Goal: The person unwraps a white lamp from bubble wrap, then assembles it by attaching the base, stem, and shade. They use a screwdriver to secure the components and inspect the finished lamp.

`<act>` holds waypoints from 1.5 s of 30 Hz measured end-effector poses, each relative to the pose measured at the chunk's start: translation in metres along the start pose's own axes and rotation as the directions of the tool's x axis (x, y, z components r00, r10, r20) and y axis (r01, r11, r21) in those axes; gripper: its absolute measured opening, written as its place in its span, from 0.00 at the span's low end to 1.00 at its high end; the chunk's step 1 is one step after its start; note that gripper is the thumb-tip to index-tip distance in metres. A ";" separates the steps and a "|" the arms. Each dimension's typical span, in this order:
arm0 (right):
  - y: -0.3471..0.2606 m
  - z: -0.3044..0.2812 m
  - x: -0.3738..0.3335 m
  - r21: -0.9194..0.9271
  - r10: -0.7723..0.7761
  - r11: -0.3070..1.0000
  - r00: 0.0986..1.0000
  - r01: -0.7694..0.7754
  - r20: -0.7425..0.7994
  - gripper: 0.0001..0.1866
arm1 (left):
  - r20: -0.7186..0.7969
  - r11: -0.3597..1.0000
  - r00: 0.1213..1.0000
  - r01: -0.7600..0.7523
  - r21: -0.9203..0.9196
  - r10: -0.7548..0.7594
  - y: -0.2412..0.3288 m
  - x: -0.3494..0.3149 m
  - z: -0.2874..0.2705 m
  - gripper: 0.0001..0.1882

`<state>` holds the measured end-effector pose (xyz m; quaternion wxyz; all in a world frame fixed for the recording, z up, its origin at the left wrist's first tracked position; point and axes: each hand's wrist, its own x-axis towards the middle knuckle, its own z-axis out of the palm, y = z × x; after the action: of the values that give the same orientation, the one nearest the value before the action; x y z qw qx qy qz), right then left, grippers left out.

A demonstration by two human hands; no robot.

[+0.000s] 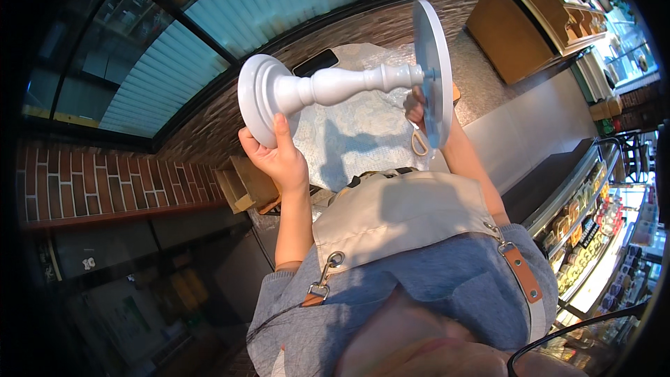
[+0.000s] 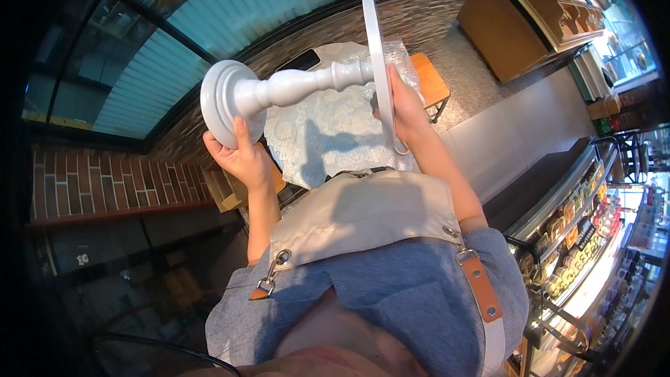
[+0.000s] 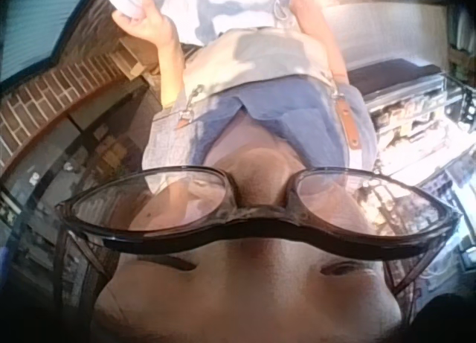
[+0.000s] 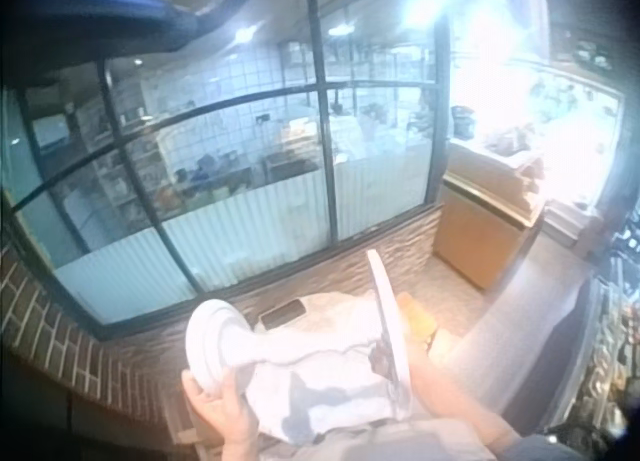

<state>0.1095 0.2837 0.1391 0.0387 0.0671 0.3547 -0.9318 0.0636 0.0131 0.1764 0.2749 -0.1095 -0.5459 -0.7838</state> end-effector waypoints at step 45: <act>-0.034 0.041 -0.047 -0.727 -0.198 0.684 0.975 0.062 -0.103 0.26 | 0.128 0.945 0.986 0.057 0.321 -0.103 -0.039 -0.007 -0.008 0.13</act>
<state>0.1474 0.2830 0.1985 -0.0357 0.1020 0.6967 -0.7091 0.0491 0.0181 0.1396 0.2170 -0.0975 -0.6868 -0.6868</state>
